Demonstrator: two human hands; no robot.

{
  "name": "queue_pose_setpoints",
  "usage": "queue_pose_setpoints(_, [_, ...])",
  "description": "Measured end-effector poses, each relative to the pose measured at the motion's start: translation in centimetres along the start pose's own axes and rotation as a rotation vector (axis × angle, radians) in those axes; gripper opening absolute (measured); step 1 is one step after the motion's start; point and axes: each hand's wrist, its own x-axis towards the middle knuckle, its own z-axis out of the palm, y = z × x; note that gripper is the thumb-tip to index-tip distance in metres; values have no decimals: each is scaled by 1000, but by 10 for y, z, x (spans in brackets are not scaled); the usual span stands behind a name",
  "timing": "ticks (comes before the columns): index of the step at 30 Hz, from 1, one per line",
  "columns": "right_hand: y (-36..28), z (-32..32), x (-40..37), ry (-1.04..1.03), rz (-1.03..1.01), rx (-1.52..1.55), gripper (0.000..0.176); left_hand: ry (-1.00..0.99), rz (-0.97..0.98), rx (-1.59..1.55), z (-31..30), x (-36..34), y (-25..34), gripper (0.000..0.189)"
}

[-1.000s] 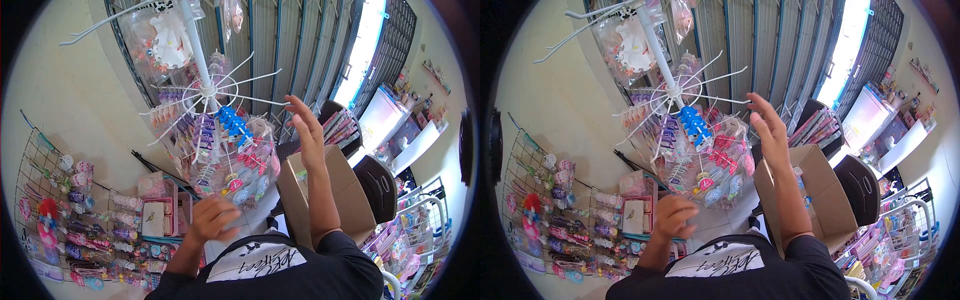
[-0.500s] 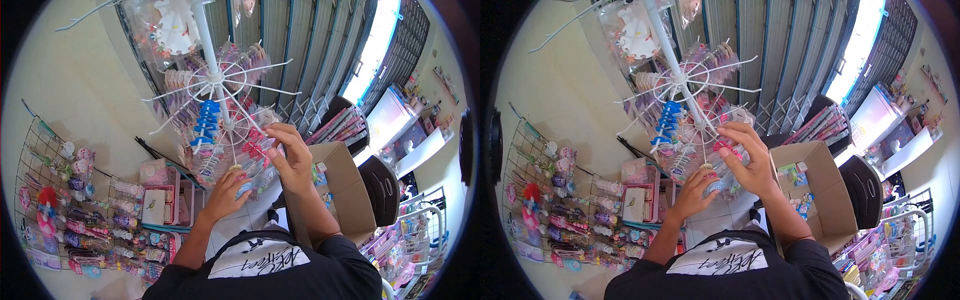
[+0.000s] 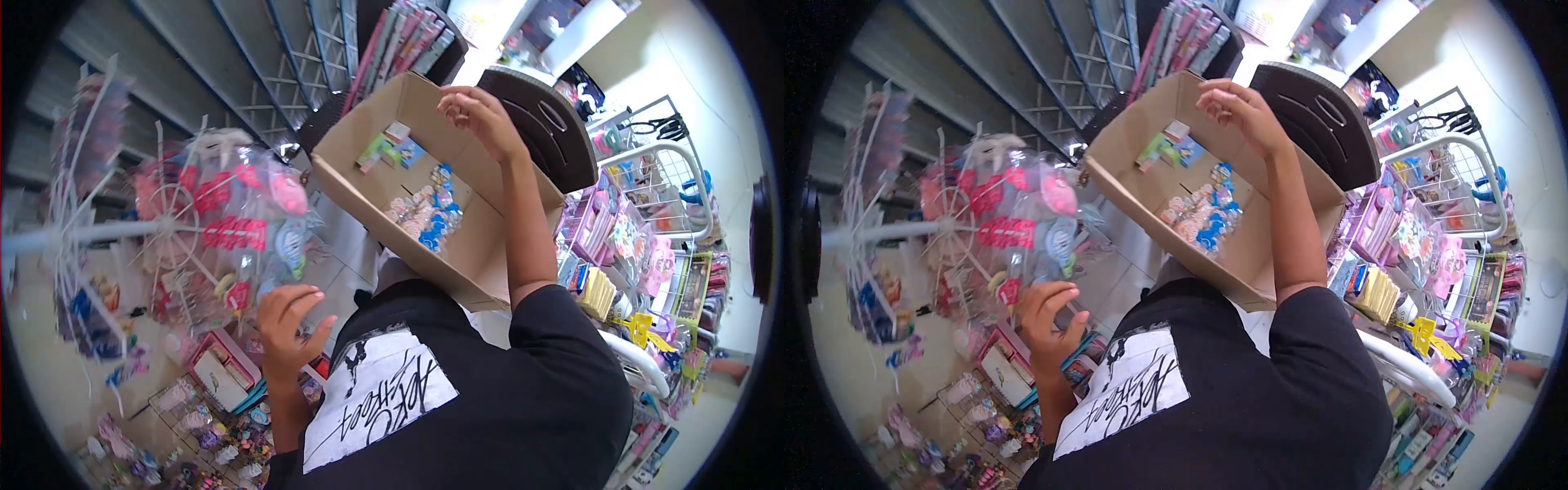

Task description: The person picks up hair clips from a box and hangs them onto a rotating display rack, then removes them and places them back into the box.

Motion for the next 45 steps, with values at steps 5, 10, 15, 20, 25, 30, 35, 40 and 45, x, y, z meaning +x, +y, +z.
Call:
queue_pose_setpoints(5, [177,-72,-16,155,801,-291,31,-192,20,-111,60,47,-12,25])
queue_pose_setpoints(10, [449,-148,-81,539,935,-552,37,-288,-12,-136,91,84,-25,23])
queue_pose_setpoints(15, [425,-111,-70,661,614,-1005,36,-359,-75,-113,104,97,-40,20])
queue_pose_setpoints(20, [369,-81,-62,751,841,-979,37,-383,-98,-105,111,102,-45,16])
queue_pose_setpoints(25, [364,-89,-68,658,501,-615,28,-352,-100,-138,115,98,-48,14])
queue_pose_setpoints(30, [276,-63,-39,419,512,-824,28,-346,-111,-169,125,97,-54,17])
queue_pose_setpoints(35, [407,-105,-74,615,566,-948,40,-383,-121,-181,129,99,-47,16])
queue_pose_setpoints(40, [374,-76,-57,745,756,-802,38,-448,-135,-162,130,92,-50,15])
queue_pose_setpoints(45, [359,-62,-57,673,659,-764,33,-432,-164,-182,128,92,-52,15])
